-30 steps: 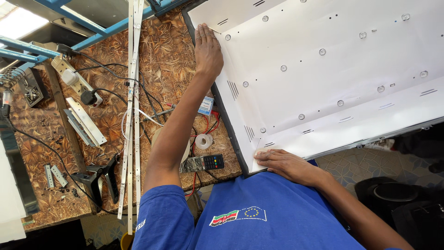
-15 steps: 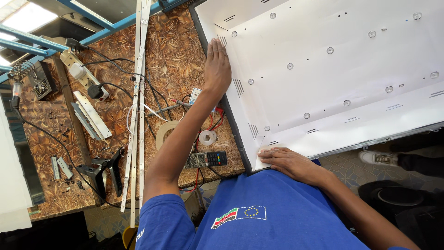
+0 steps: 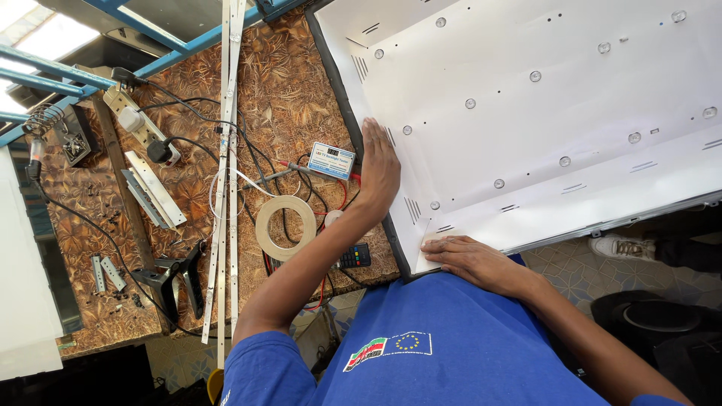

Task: The person applies a roll of white adhesive tape to the edges and corners of a white metal panel. They smooth the tape along the seams and press it firmly into place with their hands.

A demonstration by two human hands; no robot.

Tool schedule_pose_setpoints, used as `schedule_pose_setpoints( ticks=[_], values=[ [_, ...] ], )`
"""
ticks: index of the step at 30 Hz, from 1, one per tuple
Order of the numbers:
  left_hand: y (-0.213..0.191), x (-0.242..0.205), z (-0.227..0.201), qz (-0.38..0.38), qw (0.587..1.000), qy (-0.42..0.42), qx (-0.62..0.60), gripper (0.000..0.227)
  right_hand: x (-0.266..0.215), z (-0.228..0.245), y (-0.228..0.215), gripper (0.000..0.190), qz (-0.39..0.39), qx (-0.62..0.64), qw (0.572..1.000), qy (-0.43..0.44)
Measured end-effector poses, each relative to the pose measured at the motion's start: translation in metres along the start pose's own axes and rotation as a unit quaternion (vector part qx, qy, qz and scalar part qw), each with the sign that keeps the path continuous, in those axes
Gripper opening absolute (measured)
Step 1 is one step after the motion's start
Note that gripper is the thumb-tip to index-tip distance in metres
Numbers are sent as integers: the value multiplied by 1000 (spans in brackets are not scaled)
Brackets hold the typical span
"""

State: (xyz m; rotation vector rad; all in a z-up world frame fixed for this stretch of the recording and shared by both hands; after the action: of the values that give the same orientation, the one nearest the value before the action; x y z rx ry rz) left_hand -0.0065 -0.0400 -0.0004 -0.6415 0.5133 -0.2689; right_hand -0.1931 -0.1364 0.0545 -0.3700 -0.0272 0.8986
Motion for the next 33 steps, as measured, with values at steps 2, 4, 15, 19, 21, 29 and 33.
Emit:
schedule_pose_setpoints(
  ticks=[2, 4, 15, 19, 21, 29, 33],
  values=[
    [-5, -10, -6, -36, 999, -11, -21, 60, 0, 3, -2, 38, -16, 13, 1000, -8],
    [-3, -13, -12, -34, 999, -4, -23, 61, -1, 0, -3, 36, -29, 17, 999, -8],
    [-27, -84, -67, 2, 1000, 14, 10, 58, -10, -19, -6, 28, -112, 82, 990, 35],
    [-24, -111, -97, -47, 999, 8, -19, 56, -11, -22, -8, 27, -131, 96, 986, 34],
    [-21, -123, -102, -69, 997, 12, -29, 55, -12, -22, -9, 26, -134, 99, 986, 31],
    [-50, -185, -95, -225, 944, 201, -134, 48, -10, -13, -18, 26, -155, 135, 979, 11],
    [-34, -194, -100, -242, 912, 255, -210, 44, -13, -11, -18, 26, -157, 144, 977, 10]
  ],
)
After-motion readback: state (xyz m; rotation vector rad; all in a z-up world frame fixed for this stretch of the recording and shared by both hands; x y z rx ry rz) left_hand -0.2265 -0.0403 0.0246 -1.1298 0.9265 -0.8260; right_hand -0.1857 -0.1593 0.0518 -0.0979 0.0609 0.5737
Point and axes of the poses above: each hand's wrist, its own x-axis towards the middle knuckle, its own y-axis out of the palm, z = x × y, the point moved 9 cm from there along x, towards the middle knuckle, and after that the axes turned 11 degrees about x, right-handed, at the moved point
